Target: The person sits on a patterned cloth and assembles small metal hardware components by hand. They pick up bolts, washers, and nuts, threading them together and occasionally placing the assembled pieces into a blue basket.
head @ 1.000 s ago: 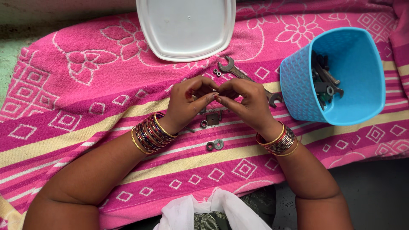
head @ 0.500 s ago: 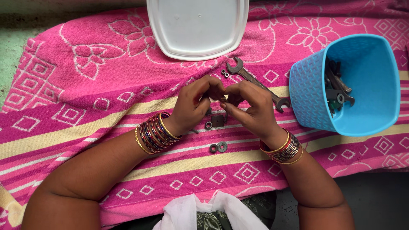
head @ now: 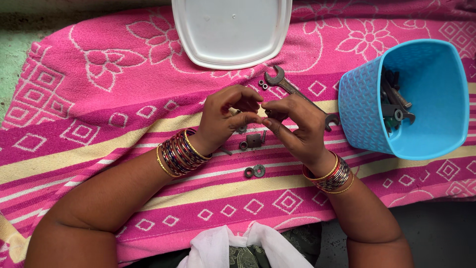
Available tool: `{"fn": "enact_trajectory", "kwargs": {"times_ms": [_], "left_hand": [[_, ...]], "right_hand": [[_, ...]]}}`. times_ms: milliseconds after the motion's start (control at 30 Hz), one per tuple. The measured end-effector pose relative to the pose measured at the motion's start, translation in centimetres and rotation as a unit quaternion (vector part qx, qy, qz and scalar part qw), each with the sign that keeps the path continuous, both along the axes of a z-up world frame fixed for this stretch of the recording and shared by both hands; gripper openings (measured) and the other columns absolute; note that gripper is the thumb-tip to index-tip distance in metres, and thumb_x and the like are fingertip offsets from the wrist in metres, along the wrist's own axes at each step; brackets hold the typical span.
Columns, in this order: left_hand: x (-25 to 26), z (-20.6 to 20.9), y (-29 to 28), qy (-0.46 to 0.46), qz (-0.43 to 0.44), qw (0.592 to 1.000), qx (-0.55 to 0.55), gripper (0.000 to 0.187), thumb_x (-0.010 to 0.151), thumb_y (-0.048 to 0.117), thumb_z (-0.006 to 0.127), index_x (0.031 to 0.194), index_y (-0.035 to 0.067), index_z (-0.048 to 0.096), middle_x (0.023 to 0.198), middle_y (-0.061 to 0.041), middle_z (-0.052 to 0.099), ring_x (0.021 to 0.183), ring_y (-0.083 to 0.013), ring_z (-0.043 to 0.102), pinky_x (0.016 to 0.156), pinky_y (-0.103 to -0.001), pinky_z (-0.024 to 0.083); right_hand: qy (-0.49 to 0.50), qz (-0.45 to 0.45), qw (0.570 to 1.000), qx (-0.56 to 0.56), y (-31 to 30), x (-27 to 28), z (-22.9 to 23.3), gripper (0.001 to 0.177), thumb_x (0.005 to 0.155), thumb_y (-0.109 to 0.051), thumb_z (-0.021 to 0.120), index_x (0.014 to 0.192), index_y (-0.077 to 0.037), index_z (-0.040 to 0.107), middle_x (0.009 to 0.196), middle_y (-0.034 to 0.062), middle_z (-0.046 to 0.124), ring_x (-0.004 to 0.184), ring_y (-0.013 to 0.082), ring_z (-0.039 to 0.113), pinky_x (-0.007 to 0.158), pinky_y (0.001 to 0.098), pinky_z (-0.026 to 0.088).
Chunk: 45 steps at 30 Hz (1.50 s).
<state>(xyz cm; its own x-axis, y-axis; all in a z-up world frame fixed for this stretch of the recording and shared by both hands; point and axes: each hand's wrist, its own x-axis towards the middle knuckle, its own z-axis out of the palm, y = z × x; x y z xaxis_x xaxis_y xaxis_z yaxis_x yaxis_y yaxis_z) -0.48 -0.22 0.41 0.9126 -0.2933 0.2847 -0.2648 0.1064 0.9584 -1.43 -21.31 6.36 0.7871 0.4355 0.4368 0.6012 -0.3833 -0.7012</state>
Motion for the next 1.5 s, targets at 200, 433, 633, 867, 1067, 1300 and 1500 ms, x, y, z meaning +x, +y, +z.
{"fn": "enact_trajectory", "kwargs": {"times_ms": [200,433,633,867,1067,1300,1500], "left_hand": [[0.1,-0.4,-0.1,-0.028,-0.028,0.999,0.000,0.040,0.092,0.031,0.080,0.118,0.004,0.067,0.102,-0.005,0.071,0.092,-0.0116,0.076,0.079,-0.025,0.063],[-0.1,0.1,-0.2,0.017,-0.015,1.000,0.001,0.024,0.099,0.019,0.073,0.117,0.003,0.068,0.102,-0.005,0.072,0.089,-0.0096,0.073,0.075,-0.023,0.058],[0.0,0.3,-0.4,0.000,-0.002,0.999,0.038,0.018,0.096,0.010,0.070,0.112,0.002,0.069,0.101,-0.005,0.070,0.085,-0.0083,0.068,0.072,-0.023,0.056],[-0.1,0.3,-0.2,-0.017,0.001,0.999,0.043,0.020,0.096,0.012,0.071,0.113,0.002,0.069,0.100,-0.005,0.070,0.085,-0.0094,0.067,0.071,-0.024,0.053],[0.0,-0.2,-0.3,0.008,0.002,1.000,0.019,0.021,0.098,0.014,0.070,0.114,0.000,0.068,0.102,-0.006,0.070,0.089,-0.0100,0.070,0.076,-0.025,0.058],[0.1,-0.3,-0.4,0.060,-0.010,0.998,-0.009,0.019,0.099,0.014,0.069,0.111,0.000,0.065,0.101,-0.005,0.069,0.091,-0.0090,0.070,0.076,-0.024,0.058],[0.1,-0.1,-0.5,0.059,-0.008,0.998,0.020,0.017,0.097,0.013,0.073,0.105,0.000,0.067,0.096,-0.004,0.068,0.085,-0.0079,0.069,0.074,-0.023,0.056]], "right_hand": [[0.007,0.005,1.000,0.009,0.1,0.2,-0.2,0.026,0.094,0.004,0.074,0.120,-0.003,0.070,0.101,0.0104,0.072,0.088,0.0176,0.072,0.076,0.0284,0.058],[0.062,0.002,0.998,0.029,0.0,0.1,-1.3,0.034,0.100,0.007,0.064,0.133,-0.001,0.060,0.107,0.0130,0.073,0.096,0.0183,0.075,0.082,0.0302,0.062],[0.061,0.003,0.998,0.011,-0.4,0.1,-2.0,0.039,0.097,-0.004,0.075,0.131,-0.001,0.057,0.102,0.0113,0.073,0.092,0.0173,0.075,0.080,0.0301,0.060],[0.065,-0.006,0.998,0.000,-0.3,0.1,-1.7,0.026,0.093,-0.008,0.080,0.115,-0.002,0.066,0.097,0.0090,0.072,0.085,0.0155,0.072,0.076,0.0282,0.058],[0.047,-0.004,0.999,-0.009,0.0,0.3,-0.7,0.026,0.092,-0.007,0.079,0.116,-0.001,0.071,0.100,0.0105,0.073,0.085,0.0163,0.072,0.076,0.0280,0.058],[0.048,-0.005,0.999,-0.011,0.3,0.4,-0.1,0.028,0.094,-0.003,0.076,0.122,-0.002,0.073,0.098,0.0102,0.073,0.085,0.0165,0.073,0.076,0.0281,0.058],[0.025,-0.015,1.000,-0.003,0.1,0.6,-0.7,0.021,0.094,0.000,0.076,0.115,-0.002,0.073,0.101,0.0111,0.071,0.091,0.0175,0.073,0.078,0.0281,0.060]]}}
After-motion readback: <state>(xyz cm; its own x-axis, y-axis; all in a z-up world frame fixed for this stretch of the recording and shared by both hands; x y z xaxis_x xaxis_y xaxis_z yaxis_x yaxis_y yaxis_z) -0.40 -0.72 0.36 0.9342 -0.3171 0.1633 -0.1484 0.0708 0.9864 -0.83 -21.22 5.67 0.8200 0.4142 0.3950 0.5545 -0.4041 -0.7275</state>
